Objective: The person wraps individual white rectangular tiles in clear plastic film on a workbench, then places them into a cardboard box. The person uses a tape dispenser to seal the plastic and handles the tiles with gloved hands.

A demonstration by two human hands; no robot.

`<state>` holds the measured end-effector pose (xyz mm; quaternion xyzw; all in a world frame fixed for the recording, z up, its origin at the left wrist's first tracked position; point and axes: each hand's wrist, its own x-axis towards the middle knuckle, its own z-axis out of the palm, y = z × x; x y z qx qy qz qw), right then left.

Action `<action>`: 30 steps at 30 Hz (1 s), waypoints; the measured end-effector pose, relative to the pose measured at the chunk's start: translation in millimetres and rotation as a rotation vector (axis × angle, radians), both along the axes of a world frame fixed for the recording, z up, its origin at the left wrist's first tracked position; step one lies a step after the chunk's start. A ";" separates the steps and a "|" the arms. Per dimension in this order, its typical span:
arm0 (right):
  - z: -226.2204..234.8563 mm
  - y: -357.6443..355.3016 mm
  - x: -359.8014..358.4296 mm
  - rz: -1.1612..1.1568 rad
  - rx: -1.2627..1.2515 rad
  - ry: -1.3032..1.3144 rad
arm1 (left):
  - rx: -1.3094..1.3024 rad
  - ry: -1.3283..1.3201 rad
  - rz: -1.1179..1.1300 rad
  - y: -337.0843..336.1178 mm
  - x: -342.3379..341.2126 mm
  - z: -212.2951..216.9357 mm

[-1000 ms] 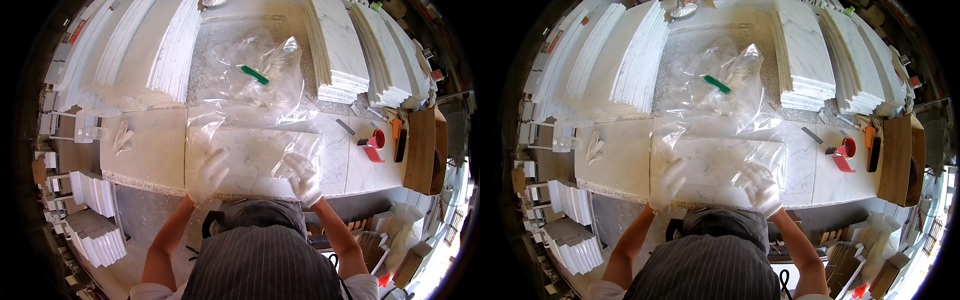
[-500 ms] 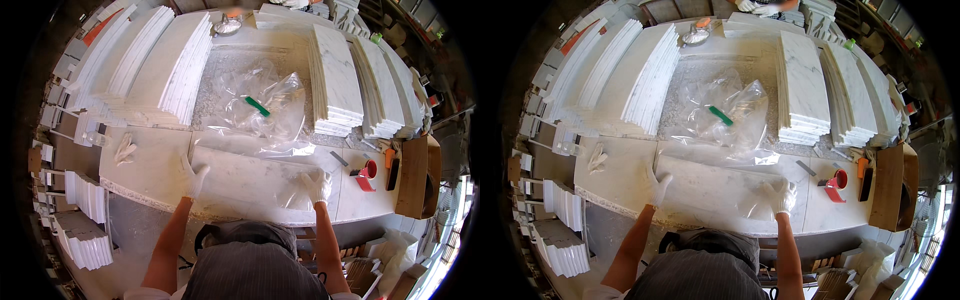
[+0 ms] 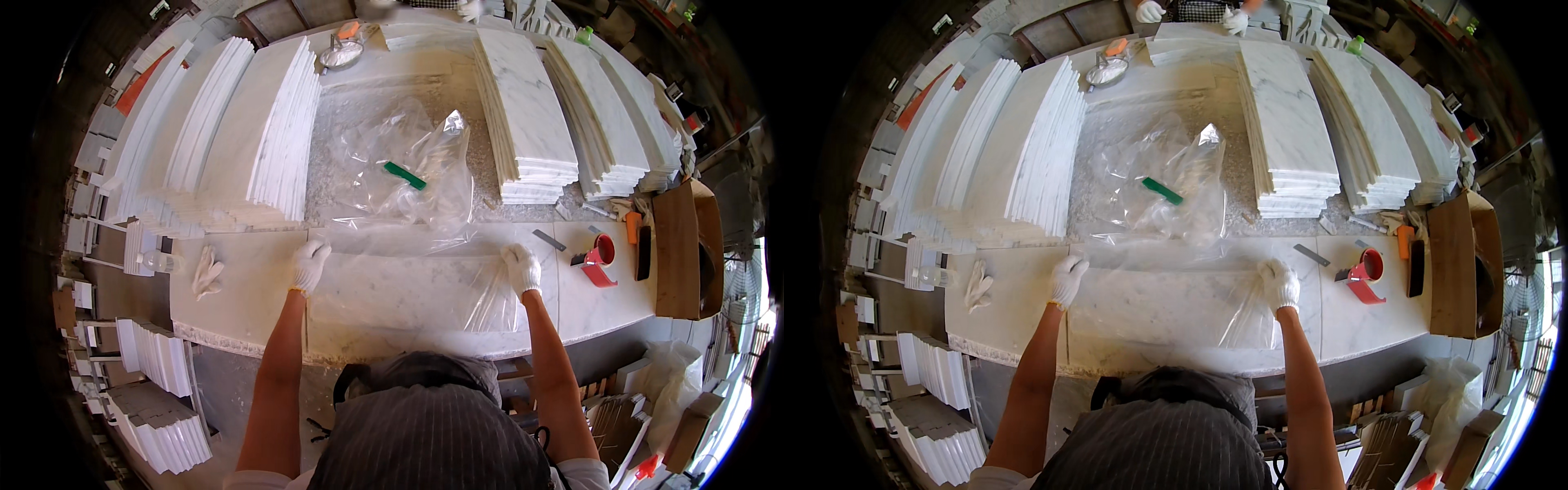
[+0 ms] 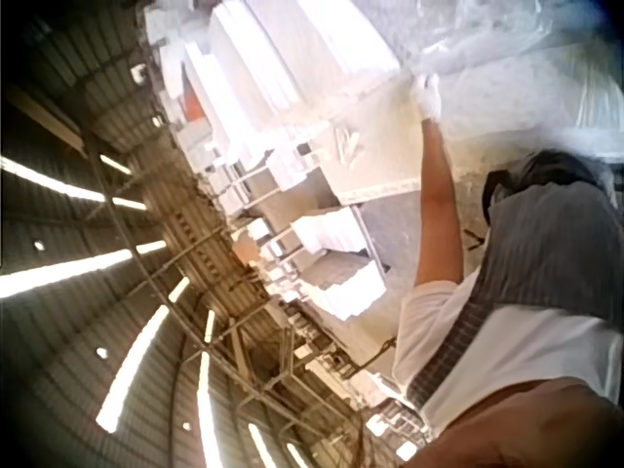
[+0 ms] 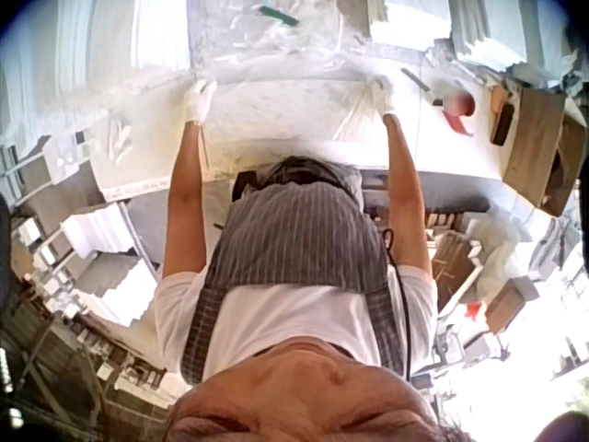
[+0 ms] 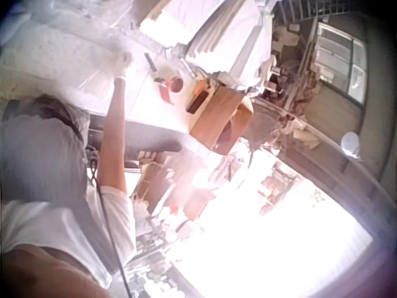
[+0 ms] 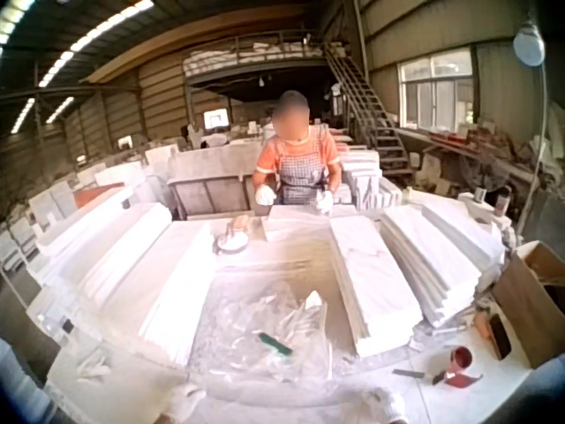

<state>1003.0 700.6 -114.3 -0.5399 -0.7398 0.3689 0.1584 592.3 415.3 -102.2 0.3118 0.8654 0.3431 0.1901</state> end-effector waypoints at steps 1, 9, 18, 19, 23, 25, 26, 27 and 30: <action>-2.6 2.1 0.5 0.002 0.028 -0.001 | -0.016 0.044 -0.021 -0.4 -3.9 -2.0; -9.0 4.6 2.7 0.060 0.023 0.032 | -0.022 0.089 -0.071 -5.3 -0.2 1.4; -0.3 -21.7 26.0 0.081 -0.017 -0.042 | -0.018 0.023 -0.039 -35.6 29.1 -4.0; 0.8 -23.1 26.6 0.073 0.000 -0.041 | -0.053 0.025 -0.032 -32.5 26.3 -5.7; -0.9 -21.1 26.1 0.036 -0.014 -0.015 | -0.102 0.158 -0.023 -24.0 30.9 -8.7; -1.2 -21.6 22.4 0.013 -0.053 0.023 | -0.056 0.229 0.008 -26.1 30.9 -15.6; 0.6 -23.7 22.5 -0.004 -0.078 0.010 | -0.034 0.267 0.029 -30.0 32.1 -19.1; 3.2 -24.5 21.6 -0.013 -0.097 -0.001 | -0.049 0.239 0.055 -32.2 34.8 -20.6; -8.1 -19.7 21.8 -0.022 -0.135 -0.023 | -0.037 0.250 0.130 -30.2 35.4 -21.0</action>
